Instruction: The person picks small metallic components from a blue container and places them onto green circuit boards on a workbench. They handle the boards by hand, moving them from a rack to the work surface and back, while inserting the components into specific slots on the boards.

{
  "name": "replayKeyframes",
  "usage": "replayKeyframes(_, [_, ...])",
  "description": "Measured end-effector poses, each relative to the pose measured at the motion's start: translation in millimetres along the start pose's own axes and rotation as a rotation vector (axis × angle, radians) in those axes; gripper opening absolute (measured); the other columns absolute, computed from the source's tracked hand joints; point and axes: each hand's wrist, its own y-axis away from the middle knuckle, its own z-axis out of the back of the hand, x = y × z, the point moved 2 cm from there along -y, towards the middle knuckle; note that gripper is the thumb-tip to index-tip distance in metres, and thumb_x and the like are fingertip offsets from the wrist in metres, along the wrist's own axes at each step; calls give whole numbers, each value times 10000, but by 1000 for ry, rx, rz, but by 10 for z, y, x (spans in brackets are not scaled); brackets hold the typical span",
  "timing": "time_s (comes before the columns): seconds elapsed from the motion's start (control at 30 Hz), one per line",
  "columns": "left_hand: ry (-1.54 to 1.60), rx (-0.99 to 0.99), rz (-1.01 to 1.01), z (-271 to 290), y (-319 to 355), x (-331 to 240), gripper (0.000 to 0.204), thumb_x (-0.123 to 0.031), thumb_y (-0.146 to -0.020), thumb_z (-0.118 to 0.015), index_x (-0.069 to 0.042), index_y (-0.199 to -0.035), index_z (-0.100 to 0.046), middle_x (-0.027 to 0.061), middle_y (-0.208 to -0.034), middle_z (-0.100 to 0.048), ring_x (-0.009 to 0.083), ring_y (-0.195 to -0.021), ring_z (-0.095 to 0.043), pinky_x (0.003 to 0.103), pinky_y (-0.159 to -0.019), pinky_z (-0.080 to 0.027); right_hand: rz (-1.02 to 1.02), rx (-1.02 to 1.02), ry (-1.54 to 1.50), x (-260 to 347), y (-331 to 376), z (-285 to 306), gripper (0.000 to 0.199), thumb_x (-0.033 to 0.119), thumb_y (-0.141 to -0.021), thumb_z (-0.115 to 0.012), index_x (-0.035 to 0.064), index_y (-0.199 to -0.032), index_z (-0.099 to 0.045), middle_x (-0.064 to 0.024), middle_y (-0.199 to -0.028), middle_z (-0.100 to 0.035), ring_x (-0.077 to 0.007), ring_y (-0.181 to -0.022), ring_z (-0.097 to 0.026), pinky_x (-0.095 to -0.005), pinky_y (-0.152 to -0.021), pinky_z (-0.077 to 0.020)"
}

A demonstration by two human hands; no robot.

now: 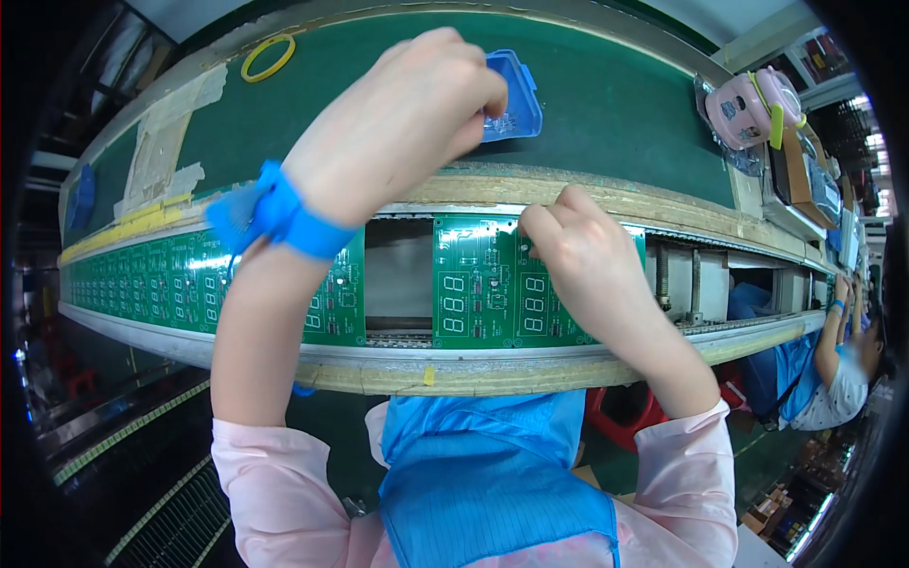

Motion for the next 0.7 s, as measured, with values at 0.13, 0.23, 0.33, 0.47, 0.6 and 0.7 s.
replayKeyframes(0.13, [293,-19,82,153,321,-259,136,33,-694,-666,-12,-821,-684,95,-821,-630,264,-850,-620,347,-736,-508,32,-104,-101,-128,-382,161,49,17,-747,-608,0,-782,-578,-144,-768,-632,-329,-826,-623,-456,-706,-514])
replayKeyframes(0.23, [494,35,190,-12,540,-296,148,63,-691,-663,-5,-817,-701,85,-846,-654,233,-866,-628,329,-756,-509,-3,-179,-122,-313,-791,135,81,70,-788,-638,-1,-828,-631,-149,-834,-652,-346,-861,-639,-446,-752,-518])
replayKeyframes(0.33, [623,90,339,-245,688,-267,161,78,-703,-664,2,-834,-716,77,-853,-665,220,-884,-630,322,-768,-509,-42,-99,-48,-412,-1058,-59,164,107,-786,-684,-1,-908,-665,-153,-891,-658,-342,-902,-643,-431,-789,-517])
replayKeyframes(0.47, [732,13,465,-450,902,-195,147,69,-723,-694,9,-853,-726,83,-867,-666,207,-891,-622,317,-789,-499,-138,124,-5,-335,-1253,-158,140,83,-785,-674,4,-900,-690,-172,-839,-680,-342,-884,-668,-425,-751,-545])
replayKeyframes(0.6, [739,-22,523,-492,940,-212,149,52,-723,-730,6,-865,-734,80,-877,-660,194,-928,-594,307,-823,-477,-152,188,-58,-294,-1275,-180,104,37,-761,-658,1,-849,-699,-191,-825,-692,-351,-842,-686,-425,-692,-564])
replayKeyframes(0.7, [737,5,547,-500,953,-215,158,44,-724,-740,-2,-875,-738,69,-886,-650,187,-949,-572,299,-833,-464,-122,65,-52,-285,-1263,-264,103,6,-736,-645,-3,-824,-696,-194,-823,-690,-347,-838,-688,-422,-690,-566])
